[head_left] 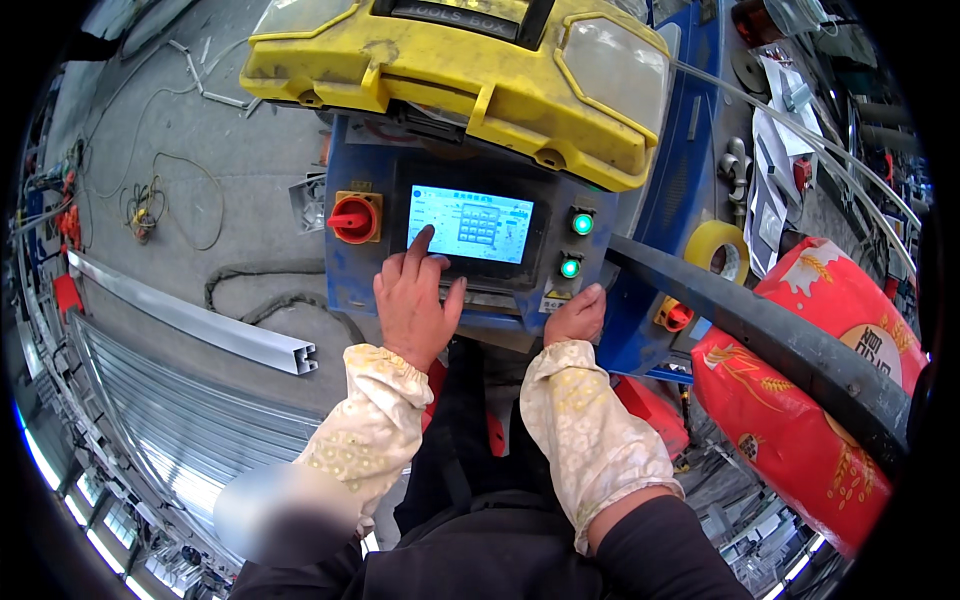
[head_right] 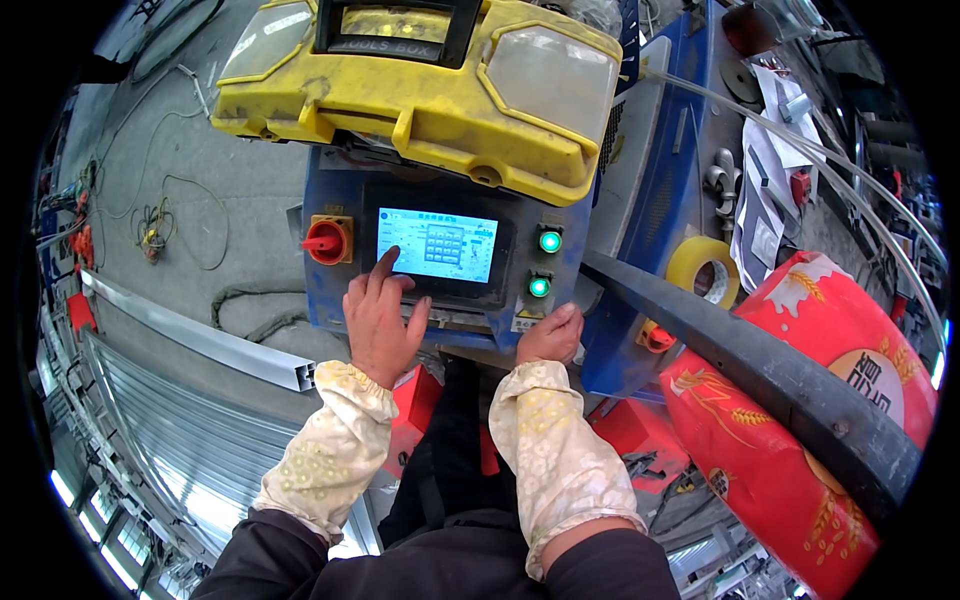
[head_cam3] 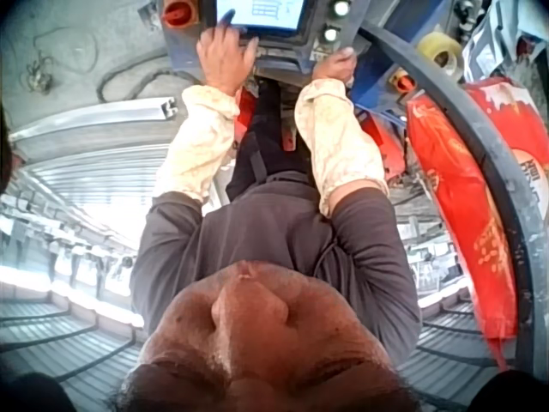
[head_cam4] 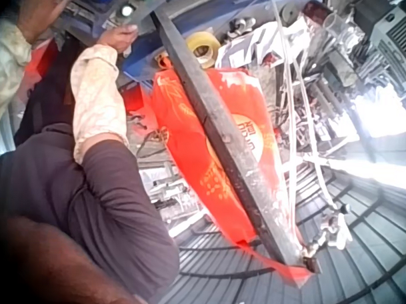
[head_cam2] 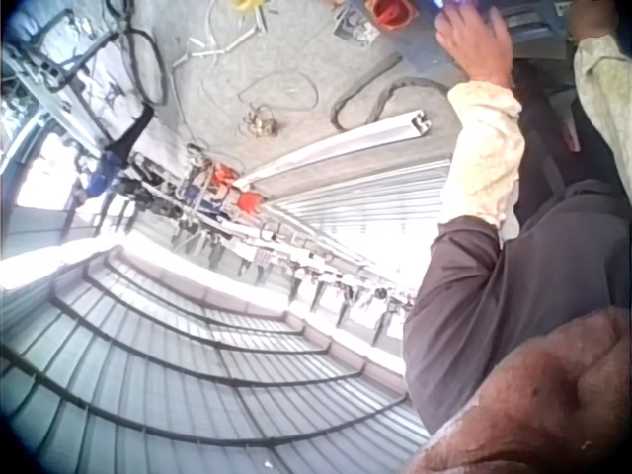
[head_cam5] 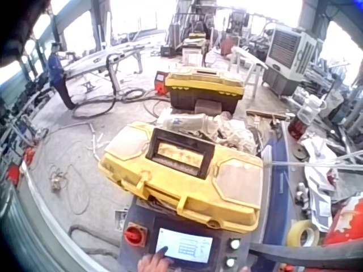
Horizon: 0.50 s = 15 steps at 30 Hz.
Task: The person kneels and opens a red welding wire feeder, removes an empty copper wire spool, and installs a new spool. They then close the feeder, interact with the touchscreen, and attach a ground clamp to a metal frame.
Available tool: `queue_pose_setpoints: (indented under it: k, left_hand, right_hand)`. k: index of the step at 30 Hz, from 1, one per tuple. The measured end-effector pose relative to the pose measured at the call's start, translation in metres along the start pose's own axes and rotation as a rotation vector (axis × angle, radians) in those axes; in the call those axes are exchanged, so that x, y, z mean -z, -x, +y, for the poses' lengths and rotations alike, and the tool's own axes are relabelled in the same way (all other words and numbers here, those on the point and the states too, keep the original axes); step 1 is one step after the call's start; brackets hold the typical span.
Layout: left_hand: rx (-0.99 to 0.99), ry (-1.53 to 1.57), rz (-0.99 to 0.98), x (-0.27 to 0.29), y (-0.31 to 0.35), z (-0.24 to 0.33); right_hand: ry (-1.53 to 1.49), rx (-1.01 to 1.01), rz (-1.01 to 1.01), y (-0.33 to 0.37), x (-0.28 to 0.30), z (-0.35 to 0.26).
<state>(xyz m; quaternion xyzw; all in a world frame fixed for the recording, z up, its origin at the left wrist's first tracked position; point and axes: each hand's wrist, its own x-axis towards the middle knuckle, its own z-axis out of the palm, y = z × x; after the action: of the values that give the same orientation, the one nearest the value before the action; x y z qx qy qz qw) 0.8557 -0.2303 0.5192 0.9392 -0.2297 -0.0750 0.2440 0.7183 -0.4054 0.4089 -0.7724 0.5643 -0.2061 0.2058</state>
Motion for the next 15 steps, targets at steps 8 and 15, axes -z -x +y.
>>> queue_pose_setpoints:
  k: [8,15]
  left_hand:
    - [-0.043,0.055,-0.031,-0.005,0.010,0.017]
    - [-0.061,0.083,-0.050,-0.010,0.005,0.028]
  right_hand:
    - [0.044,-0.061,-0.108,0.001,0.004,0.002]
    - [0.025,-0.044,-0.116,0.000,0.004,0.003]
